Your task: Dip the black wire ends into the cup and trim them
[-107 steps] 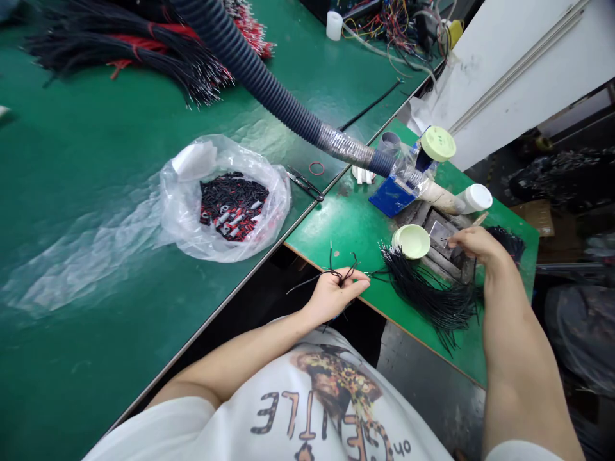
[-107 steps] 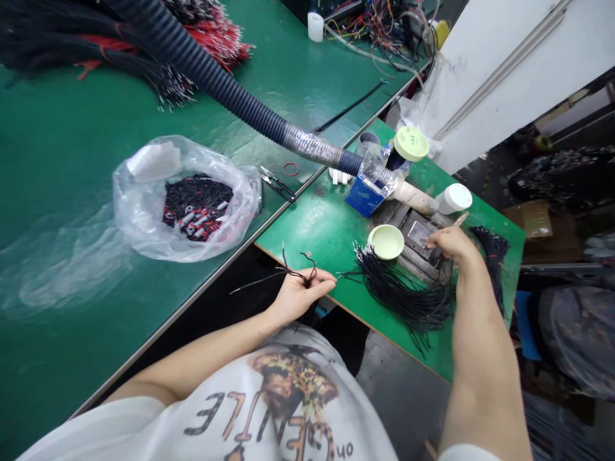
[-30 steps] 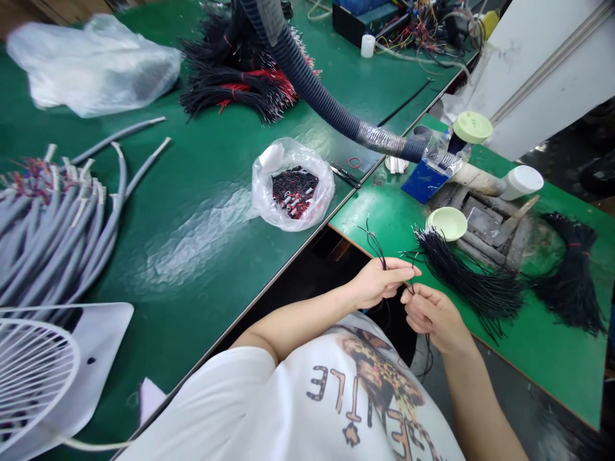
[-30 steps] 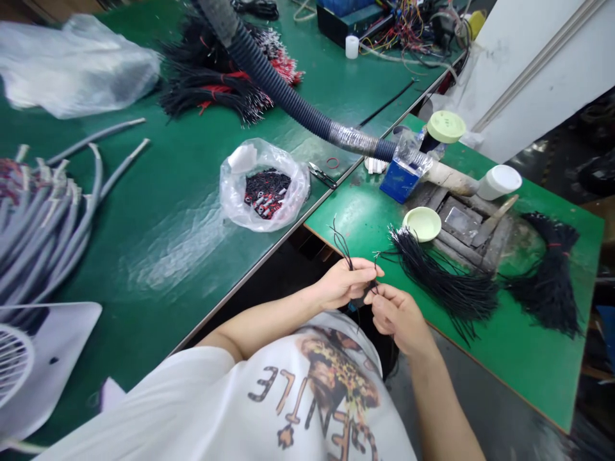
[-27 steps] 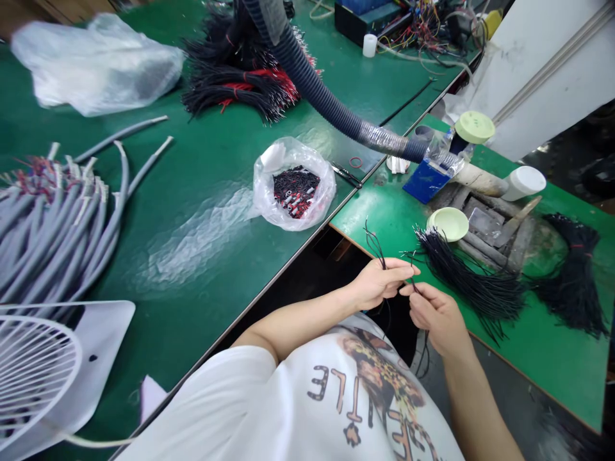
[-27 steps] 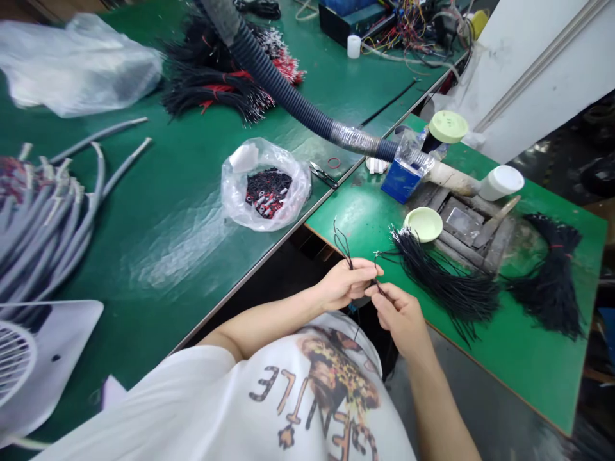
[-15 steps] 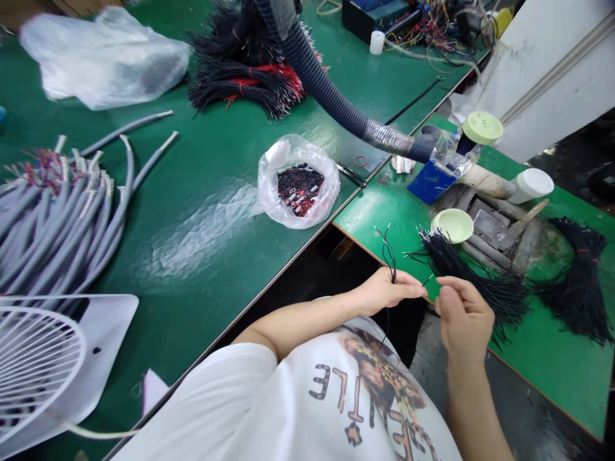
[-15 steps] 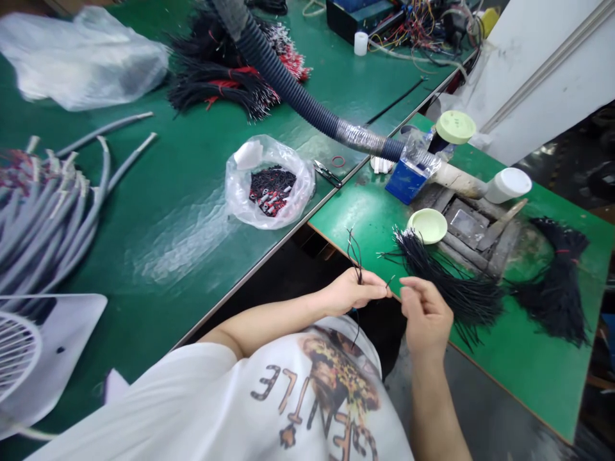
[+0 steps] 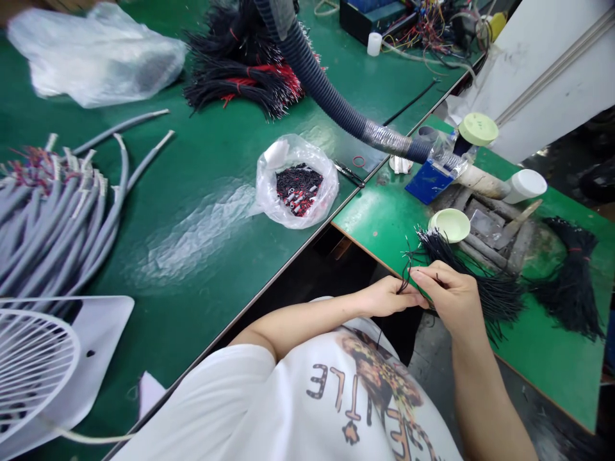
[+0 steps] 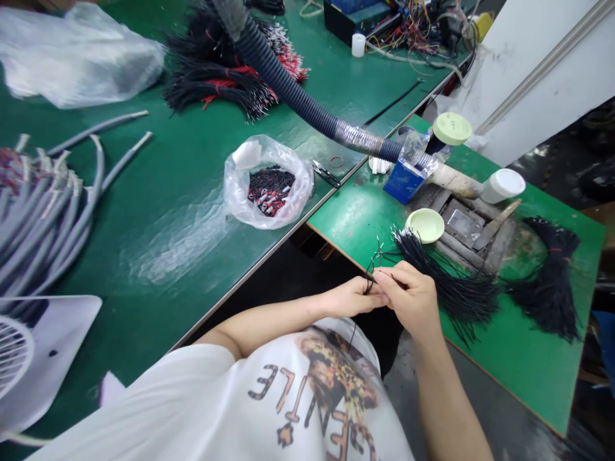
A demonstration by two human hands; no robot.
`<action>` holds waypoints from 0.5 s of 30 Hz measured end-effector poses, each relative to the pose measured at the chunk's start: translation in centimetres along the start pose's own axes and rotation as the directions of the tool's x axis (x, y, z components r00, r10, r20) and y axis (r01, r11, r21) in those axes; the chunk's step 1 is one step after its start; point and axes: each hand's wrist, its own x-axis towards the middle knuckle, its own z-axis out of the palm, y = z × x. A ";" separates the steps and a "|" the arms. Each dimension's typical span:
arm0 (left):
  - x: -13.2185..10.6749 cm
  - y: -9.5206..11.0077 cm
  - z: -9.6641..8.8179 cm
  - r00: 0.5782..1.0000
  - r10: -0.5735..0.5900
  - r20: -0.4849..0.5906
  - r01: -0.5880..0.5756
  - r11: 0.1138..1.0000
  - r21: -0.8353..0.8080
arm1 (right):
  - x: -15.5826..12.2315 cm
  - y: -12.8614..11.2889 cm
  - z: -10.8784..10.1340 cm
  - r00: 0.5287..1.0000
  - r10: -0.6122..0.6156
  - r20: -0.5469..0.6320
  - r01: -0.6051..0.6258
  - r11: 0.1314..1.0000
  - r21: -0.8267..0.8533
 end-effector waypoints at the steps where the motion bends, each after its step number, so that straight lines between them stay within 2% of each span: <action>1: 0.0 -0.2 -0.1 1.000 0.007 0.005 -0.007 1.000 0.012 | 0.2 -0.1 0.1 1.000 0.009 0.005 -0.009 1.000 -0.011; 5: 0.1 -0.7 -0.4 0.999 0.029 0.034 -0.031 0.998 0.052 | 0.6 0.0 0.4 0.999 0.045 0.023 -0.044 0.998 -0.033; 8: -0.1 -0.7 -0.6 0.993 0.058 0.101 -0.065 0.996 0.061 | 0.6 0.2 0.6 0.997 0.077 0.000 -0.077 0.997 0.003; 11: -0.4 -0.5 -0.7 0.984 0.117 0.136 -0.118 0.993 0.005 | 0.4 0.4 0.5 0.989 0.128 -0.078 -0.113 0.979 0.168; 15: -0.1 -1.0 -0.7 0.982 0.188 0.018 -0.182 0.969 -0.170 | -0.1 0.0 0.2 0.976 0.177 -0.130 -0.108 0.902 0.418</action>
